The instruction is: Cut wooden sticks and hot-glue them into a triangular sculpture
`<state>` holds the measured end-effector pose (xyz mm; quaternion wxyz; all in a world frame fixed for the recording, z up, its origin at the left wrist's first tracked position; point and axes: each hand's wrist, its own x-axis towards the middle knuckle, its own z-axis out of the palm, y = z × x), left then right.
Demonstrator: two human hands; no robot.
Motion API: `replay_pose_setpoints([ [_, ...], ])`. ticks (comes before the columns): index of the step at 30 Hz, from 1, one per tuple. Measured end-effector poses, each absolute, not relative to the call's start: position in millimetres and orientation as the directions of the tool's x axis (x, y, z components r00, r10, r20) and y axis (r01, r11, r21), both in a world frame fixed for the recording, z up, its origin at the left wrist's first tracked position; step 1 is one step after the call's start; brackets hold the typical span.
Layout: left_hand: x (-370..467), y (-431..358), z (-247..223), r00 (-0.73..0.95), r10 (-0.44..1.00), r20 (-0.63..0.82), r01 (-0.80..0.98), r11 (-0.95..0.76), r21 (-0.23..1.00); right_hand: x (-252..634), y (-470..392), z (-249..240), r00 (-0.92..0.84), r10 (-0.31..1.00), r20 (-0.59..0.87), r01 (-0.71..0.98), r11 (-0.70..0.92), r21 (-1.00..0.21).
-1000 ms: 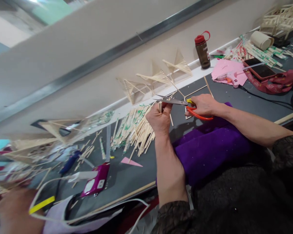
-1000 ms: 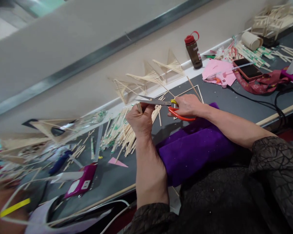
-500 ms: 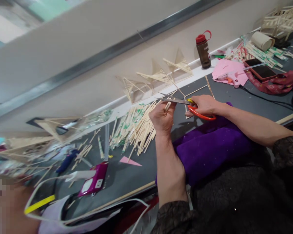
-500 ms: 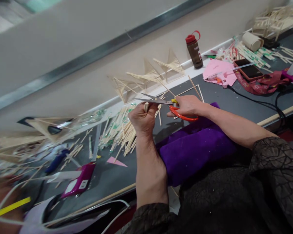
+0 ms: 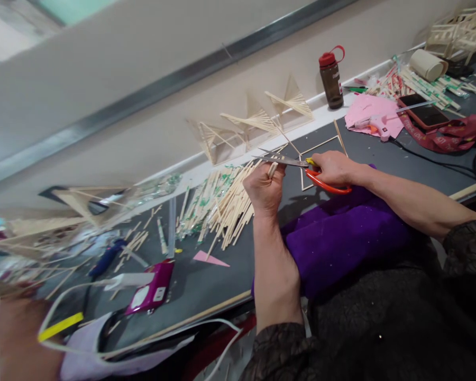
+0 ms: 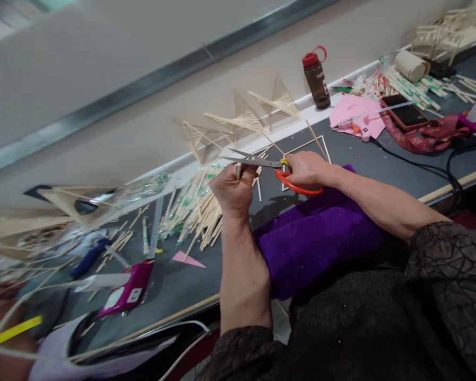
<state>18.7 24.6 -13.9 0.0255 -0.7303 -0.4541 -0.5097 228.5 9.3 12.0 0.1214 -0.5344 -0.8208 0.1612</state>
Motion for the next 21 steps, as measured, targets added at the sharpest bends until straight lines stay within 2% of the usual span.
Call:
replay_pose_setpoints([
  [6,20.9,26.2,-15.3,-0.018,0.686,0.728,0.736,-0.484,0.474,226.5,9.7,10.7,-0.372,0.928,0.034,0.852,0.356,-0.383],
  [10,22.7,25.4,-14.1,-0.049,0.672,0.739,0.734,-0.477,0.483,226.0,8.9,9.7,-0.363,0.931,0.047,0.855,0.352,-0.381],
  [16,21.2,24.8,-12.5,-0.028,0.673,0.739,0.748,-0.476,0.463,226.8,7.2,8.5,-0.376,0.924,0.064,0.826,0.365,-0.429],
  [21,21.8,22.8,-11.5,0.058,0.641,0.765,0.705,-0.569,0.424,227.4,8.5,9.3,-0.386,0.921,0.052,0.802,0.363,-0.475],
])
